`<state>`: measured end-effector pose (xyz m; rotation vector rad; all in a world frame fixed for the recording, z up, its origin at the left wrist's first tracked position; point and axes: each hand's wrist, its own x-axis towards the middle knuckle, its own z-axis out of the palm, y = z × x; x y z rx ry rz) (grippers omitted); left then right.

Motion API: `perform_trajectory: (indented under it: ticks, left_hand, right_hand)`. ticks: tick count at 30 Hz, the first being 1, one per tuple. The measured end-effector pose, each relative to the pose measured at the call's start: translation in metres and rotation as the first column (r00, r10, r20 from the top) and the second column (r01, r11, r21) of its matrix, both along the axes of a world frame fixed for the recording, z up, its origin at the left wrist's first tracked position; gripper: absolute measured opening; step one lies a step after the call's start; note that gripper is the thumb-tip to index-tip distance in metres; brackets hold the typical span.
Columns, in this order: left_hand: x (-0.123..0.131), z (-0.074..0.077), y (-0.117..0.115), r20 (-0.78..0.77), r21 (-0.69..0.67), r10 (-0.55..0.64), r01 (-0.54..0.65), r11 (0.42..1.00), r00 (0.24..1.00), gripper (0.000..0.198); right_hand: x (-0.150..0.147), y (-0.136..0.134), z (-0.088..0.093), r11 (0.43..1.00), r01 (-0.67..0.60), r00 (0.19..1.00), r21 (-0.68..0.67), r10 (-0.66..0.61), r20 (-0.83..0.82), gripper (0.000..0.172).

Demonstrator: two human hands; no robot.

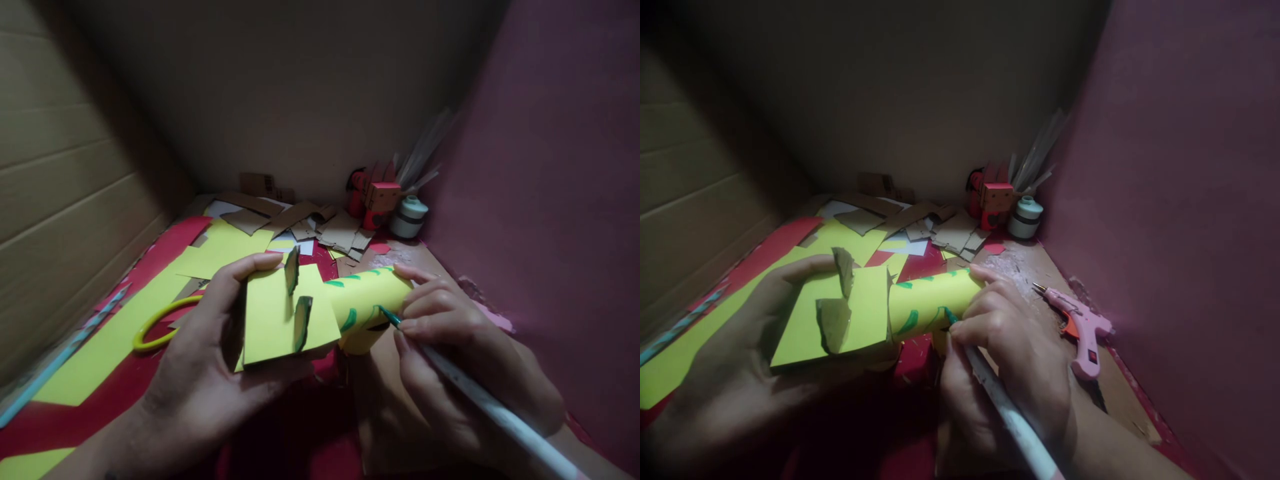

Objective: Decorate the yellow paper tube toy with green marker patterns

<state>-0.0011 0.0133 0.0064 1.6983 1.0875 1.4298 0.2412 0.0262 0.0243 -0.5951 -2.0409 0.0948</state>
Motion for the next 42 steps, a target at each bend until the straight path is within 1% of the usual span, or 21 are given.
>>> perform_trajectory:
  ticks: [4, 8, 10, 12, 16, 19, 22, 25, 28, 30, 32, 34, 38, 42]
  left_hand:
    - [0.001, 0.001, 0.001, -0.021, 0.017, 0.013, -0.013, 1.0, 1.0, 0.08]
    - [0.0, 0.001, 0.001, -0.08, 0.039, 0.054, -0.051, 0.998, 0.995, 0.08]
    - [0.0, 0.002, 0.001, -0.078, 0.046, 0.054, -0.051, 0.998, 0.995, 0.08]
    - [0.002, 0.003, -0.001, -0.066, 0.023, 0.057, -0.055, 0.998, 0.996, 0.08]
    - [0.009, 0.007, -0.005, -0.028, -0.048, 0.139, -0.14, 0.989, 0.99, 0.075]
    - [0.009, 0.008, -0.006, -0.036, -0.052, 0.16, -0.162, 0.985, 0.986, 0.073]
    - [0.005, 0.005, -0.004, -0.062, -0.008, 0.092, -0.092, 0.996, 0.994, 0.075]
    - [0.0, 0.003, 0.0, -0.069, 0.044, 0.027, -0.024, 0.999, 0.997, 0.081]
    - [-0.001, 0.002, 0.001, -0.042, 0.032, 0.011, -0.009, 0.999, 0.999, 0.081]
    - [0.0, 0.003, 0.001, -0.034, 0.012, 0.003, -0.002, 1.0, 0.999, 0.082]
    - [0.001, 0.003, 0.001, -0.032, 0.013, 0.011, -0.01, 1.0, 0.999, 0.083]
    - [0.001, 0.003, 0.0, -0.024, 0.031, 0.023, -0.023, 0.999, 0.999, 0.084]
    - [0.001, 0.002, 0.0, -0.017, 0.039, 0.023, -0.023, 0.999, 1.0, 0.083]
    - [0.0, 0.002, 0.0, -0.036, 0.052, 0.01, -0.008, 0.999, 0.999, 0.082]
  right_hand:
    - [-0.003, -0.001, 0.001, 1.0, 0.026, 0.999, -0.004, -0.026, -0.028, 0.029]
    - [-0.015, -0.003, 0.003, 0.995, 0.098, 0.986, -0.034, -0.102, -0.132, 0.012]
    - [-0.021, -0.004, 0.004, 0.993, 0.115, 0.979, -0.04, -0.12, -0.165, 0.008]
    - [-0.025, -0.004, 0.004, 0.992, 0.116, 0.978, -0.04, -0.121, -0.168, 0.007]
    - [-0.023, -0.004, 0.004, 0.994, 0.107, 0.984, -0.031, -0.11, -0.14, 0.008]
    - [-0.017, -0.005, 0.003, 0.998, 0.07, 0.994, -0.01, -0.07, -0.08, 0.013]
    - [-0.014, -0.007, 0.001, 1.0, 0.024, 0.999, -0.003, -0.024, -0.049, 0.018]
    - [-0.015, -0.009, -0.003, 0.999, 0.037, 0.998, -0.037, -0.039, -0.054, 0.016]
    - [-0.017, -0.011, -0.006, 0.993, 0.093, 0.995, -0.067, -0.094, -0.019, 0.018]
    - [-0.017, -0.01, -0.008, 0.993, 0.108, 0.994, -0.054, -0.107, 0.022, 0.018]
    - [-0.016, -0.01, -0.009, 0.997, 0.077, 0.996, -0.022, -0.077, 0.034, 0.018]
    - [-0.015, -0.009, -0.009, 0.998, 0.053, 0.998, -0.026, -0.053, 0.032, 0.02]
    - [-0.017, -0.01, -0.009, 0.997, 0.065, 0.996, -0.05, -0.062, 0.057, 0.018]
    - [-0.02, -0.01, -0.01, 0.998, 0.056, 0.998, -0.005, -0.056, 0.002, 0.017]
